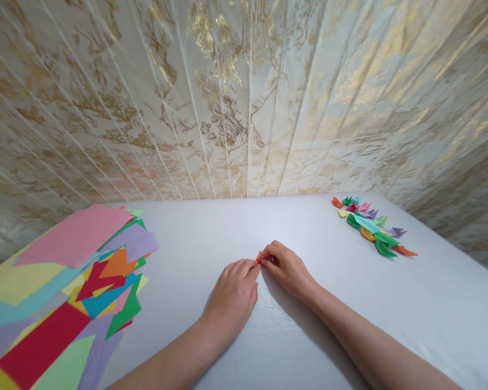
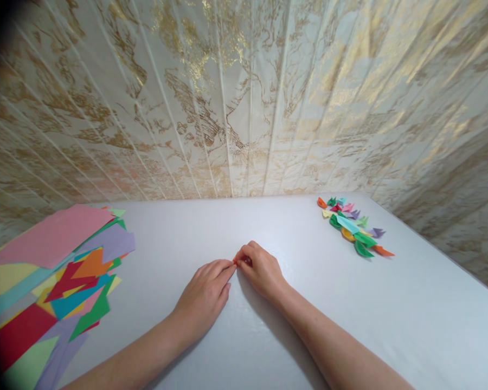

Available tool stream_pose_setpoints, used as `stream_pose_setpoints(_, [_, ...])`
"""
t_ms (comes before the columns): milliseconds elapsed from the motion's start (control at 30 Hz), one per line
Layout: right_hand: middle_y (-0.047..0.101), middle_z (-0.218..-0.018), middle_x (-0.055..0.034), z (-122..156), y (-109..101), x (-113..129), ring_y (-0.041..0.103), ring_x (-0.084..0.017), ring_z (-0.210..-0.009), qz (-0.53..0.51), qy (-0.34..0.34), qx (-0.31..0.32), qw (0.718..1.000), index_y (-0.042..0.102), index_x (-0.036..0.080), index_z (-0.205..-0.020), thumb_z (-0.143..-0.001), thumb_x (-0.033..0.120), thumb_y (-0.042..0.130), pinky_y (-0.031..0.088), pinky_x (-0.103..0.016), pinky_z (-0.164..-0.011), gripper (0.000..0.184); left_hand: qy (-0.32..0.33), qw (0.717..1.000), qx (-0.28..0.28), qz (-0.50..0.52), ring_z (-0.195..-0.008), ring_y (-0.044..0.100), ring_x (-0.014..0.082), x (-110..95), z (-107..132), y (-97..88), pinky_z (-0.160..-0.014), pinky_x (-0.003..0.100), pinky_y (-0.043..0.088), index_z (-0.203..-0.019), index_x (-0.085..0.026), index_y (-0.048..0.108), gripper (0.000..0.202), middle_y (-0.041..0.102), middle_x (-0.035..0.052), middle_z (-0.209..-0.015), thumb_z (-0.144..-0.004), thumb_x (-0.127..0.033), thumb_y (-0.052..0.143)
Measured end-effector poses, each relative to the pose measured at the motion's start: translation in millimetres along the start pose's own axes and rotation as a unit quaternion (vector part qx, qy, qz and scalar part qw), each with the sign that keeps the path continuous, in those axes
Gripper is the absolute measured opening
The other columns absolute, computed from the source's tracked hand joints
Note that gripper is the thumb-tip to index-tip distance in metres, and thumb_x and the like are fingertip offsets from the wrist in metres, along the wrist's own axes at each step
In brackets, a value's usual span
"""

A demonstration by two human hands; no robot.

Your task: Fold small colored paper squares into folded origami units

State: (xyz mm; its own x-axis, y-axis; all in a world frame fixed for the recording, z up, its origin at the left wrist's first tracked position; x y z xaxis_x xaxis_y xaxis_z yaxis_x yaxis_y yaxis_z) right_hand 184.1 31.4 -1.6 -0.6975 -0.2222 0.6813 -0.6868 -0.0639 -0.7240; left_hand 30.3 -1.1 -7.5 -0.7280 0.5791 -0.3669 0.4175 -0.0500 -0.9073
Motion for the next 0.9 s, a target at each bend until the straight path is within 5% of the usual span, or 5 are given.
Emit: stream_pose_setpoints(900, [0.060,-0.085,0.0006,3.6,4.8,-3.7,0.056,-0.011,-0.073,0.010,-0.022,0.000,1.000,0.065,0.020,-0.083,-0.087,0.014,0.054,0.038,-0.022,-0.066,0.013,-0.002,1.000,0.001,-0.021,-0.119,0.052,0.0240,-2.2,2.1,0.2,-0.106,0.045,0.041,-0.127,-0.020,0.054,0.044,0.060,0.0072,-0.125,-0.085,-0.008,0.051])
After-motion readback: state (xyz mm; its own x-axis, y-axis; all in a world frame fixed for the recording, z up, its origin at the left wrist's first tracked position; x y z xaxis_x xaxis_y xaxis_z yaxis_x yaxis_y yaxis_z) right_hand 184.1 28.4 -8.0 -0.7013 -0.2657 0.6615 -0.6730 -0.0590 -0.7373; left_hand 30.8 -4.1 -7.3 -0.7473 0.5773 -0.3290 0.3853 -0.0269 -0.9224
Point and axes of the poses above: each hand's wrist, its own z-axis away from the middle knuckle, its own y-axis out of the palm, x = y × z, the point moved 3 cm from there along -z, towards the middle knuckle
